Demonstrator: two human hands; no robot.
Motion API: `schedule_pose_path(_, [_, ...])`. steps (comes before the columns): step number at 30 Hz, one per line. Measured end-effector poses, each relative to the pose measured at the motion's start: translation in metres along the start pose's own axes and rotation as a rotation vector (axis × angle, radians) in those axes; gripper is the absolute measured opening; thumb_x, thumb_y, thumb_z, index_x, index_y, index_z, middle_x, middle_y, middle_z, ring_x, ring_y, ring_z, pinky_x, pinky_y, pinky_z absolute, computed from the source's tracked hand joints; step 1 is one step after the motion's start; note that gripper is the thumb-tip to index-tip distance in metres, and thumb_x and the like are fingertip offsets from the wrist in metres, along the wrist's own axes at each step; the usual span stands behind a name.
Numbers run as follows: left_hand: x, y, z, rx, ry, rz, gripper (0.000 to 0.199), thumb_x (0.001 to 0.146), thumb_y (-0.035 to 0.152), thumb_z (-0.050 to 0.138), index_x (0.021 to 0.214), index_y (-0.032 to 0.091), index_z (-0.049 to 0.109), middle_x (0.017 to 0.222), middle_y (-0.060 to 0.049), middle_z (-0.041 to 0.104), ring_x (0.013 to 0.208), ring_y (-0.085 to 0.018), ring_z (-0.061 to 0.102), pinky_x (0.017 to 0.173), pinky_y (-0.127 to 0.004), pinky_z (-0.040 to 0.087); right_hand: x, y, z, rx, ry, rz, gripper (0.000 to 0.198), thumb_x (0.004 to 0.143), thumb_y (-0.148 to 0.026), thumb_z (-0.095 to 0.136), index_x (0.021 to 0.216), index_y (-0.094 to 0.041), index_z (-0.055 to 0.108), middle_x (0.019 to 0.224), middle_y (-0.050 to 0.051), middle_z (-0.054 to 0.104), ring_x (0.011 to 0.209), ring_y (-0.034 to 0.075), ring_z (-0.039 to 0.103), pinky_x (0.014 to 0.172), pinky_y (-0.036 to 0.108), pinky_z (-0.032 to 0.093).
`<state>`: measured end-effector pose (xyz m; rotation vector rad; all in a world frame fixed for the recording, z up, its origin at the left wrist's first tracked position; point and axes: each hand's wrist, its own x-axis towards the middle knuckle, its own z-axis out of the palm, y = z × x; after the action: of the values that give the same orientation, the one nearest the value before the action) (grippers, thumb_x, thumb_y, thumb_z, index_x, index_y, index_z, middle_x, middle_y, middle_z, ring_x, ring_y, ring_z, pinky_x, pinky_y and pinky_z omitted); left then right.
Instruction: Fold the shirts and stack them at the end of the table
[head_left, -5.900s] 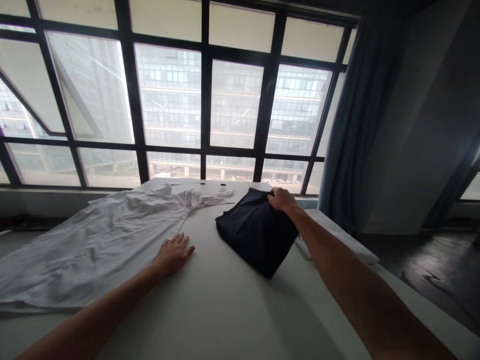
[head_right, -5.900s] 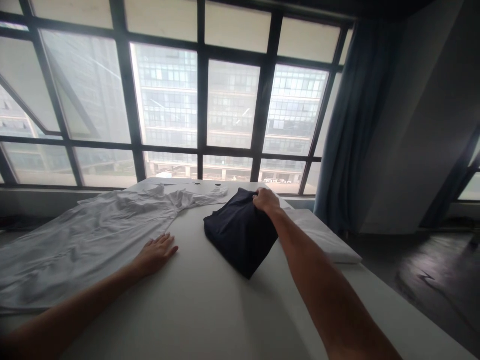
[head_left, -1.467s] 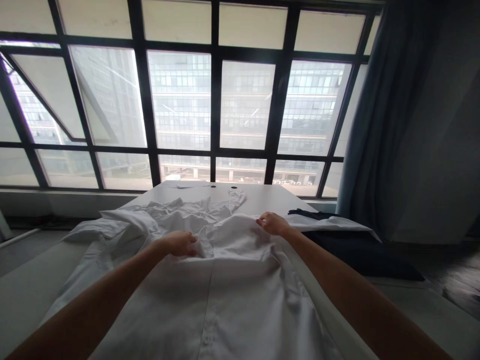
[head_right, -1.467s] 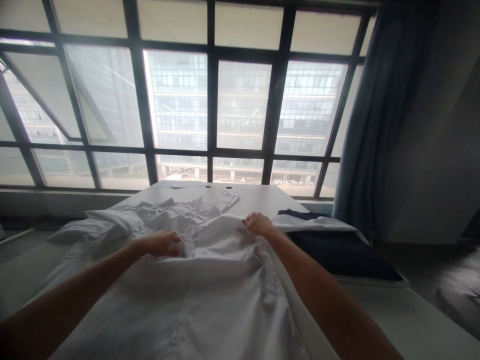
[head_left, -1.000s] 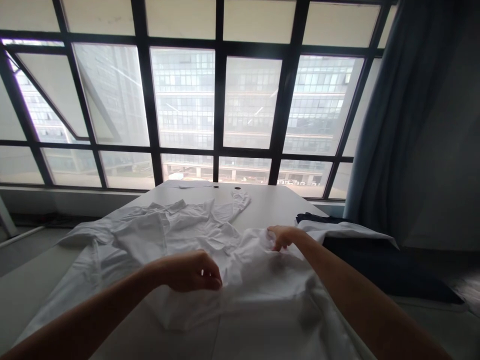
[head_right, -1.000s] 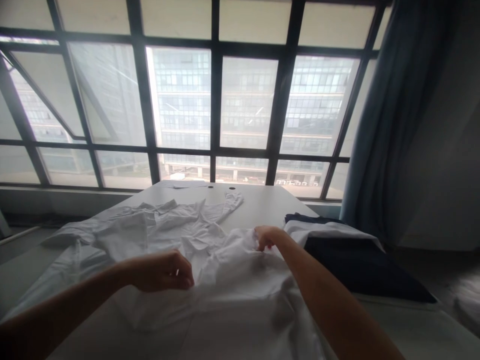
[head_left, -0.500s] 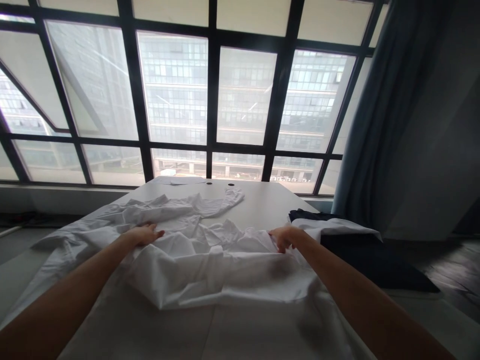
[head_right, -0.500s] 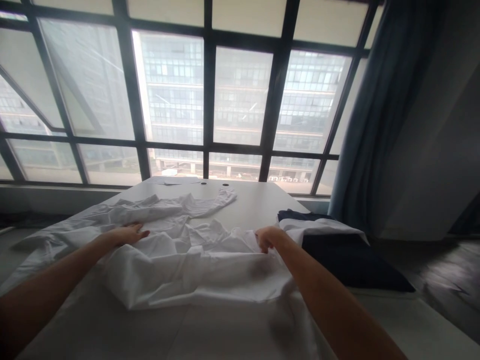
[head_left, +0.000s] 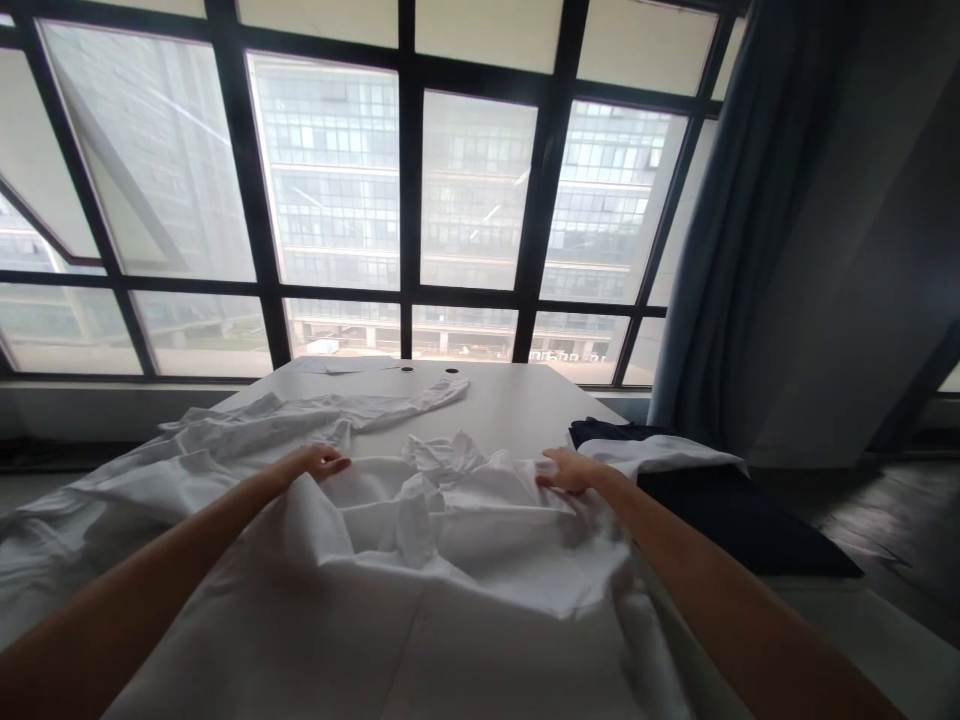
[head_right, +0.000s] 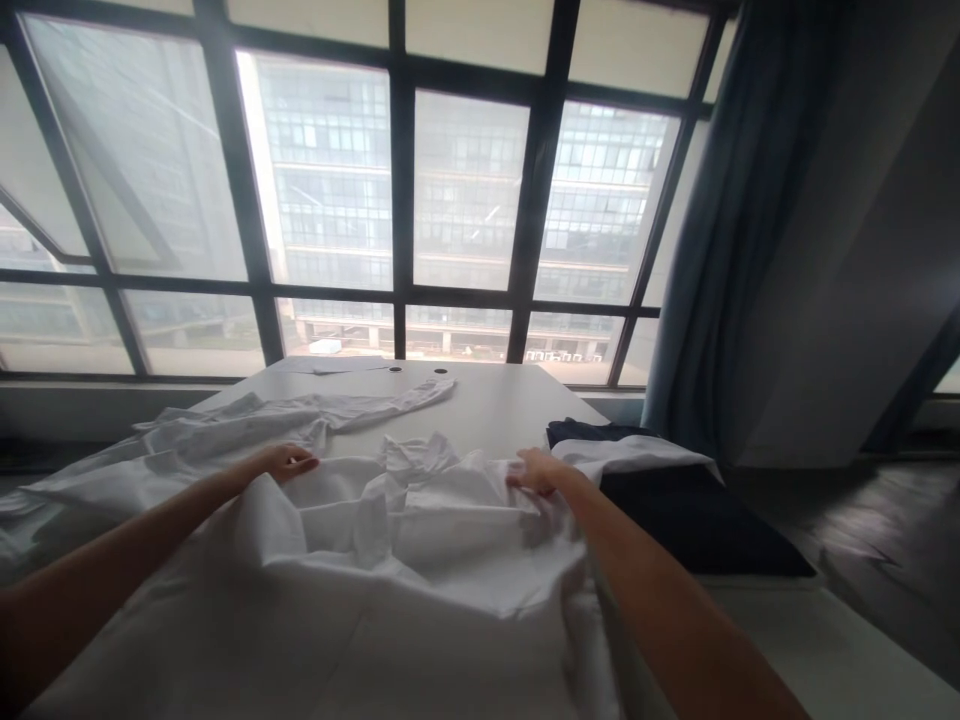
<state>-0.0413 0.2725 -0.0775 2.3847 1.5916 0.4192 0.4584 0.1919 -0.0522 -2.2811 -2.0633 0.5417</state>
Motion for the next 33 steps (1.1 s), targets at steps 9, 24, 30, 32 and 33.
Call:
schedule_pose_path(9, [-0.001,0.037,-0.038,0.218,0.095,0.041,0.033,0.077,0.049,0.059,0.074,0.018,0.068,0.086,-0.011,0.070,0.083,-0.027,0.065,0.078,-0.035,0.048,0.015,-0.022,-0.028,-0.129,0.256,-0.042,0.016,0.085,-0.012,0.067,0.101,-0.011,0.071,0.102,0.012,0.068,0.099,0.026,0.063,0.083,0.026,0.046])
schedule_pose_path(24, [-0.023,0.055,-0.025,0.289,0.280,-0.121,0.060,0.094,0.049,0.042,0.141,0.013,0.052,0.153,-0.018,0.040,0.142,-0.035,0.035,0.115,-0.055,0.025,-0.015,-0.067,0.014,-0.127,0.240,-0.362,0.050,0.100,-0.033,0.055,0.143,-0.009,0.050,0.152,0.017,0.034,0.139,0.030,0.034,0.116,0.035,0.026])
schedule_pose_path(30, [-0.129,0.082,0.000,0.255,-0.023,0.248,0.062,0.084,0.059,0.058,0.137,0.026,0.058,0.154,-0.010,0.042,0.141,-0.033,0.037,0.119,-0.052,0.018,-0.077,-0.033,0.066,-0.177,0.111,-0.407,0.061,0.099,-0.045,0.052,0.149,-0.012,0.043,0.154,0.017,0.030,0.143,0.030,0.028,0.118,0.044,0.022])
schedule_pose_path(32, [-0.155,0.086,0.003,0.241,-0.116,0.224,0.076,0.081,0.060,0.062,0.146,0.025,0.047,0.157,-0.011,0.036,0.145,-0.034,0.031,0.119,-0.051,0.017,-0.085,-0.018,0.075,-0.156,0.113,-0.414,0.066,0.100,-0.049,0.048,0.152,-0.010,0.038,0.156,0.017,0.026,0.145,0.029,0.022,0.119,0.043,0.020])
schedule_pose_path(33, [-0.164,0.087,0.004,0.224,-0.143,0.200,0.082,0.079,0.061,0.063,0.149,0.025,0.043,0.158,-0.012,0.033,0.146,-0.034,0.029,0.119,-0.050,0.018,-0.087,-0.012,0.078,-0.148,0.125,-0.418,0.066,0.101,-0.050,0.044,0.153,-0.009,0.036,0.157,0.016,0.024,0.146,0.029,0.020,0.120,0.042,0.018])
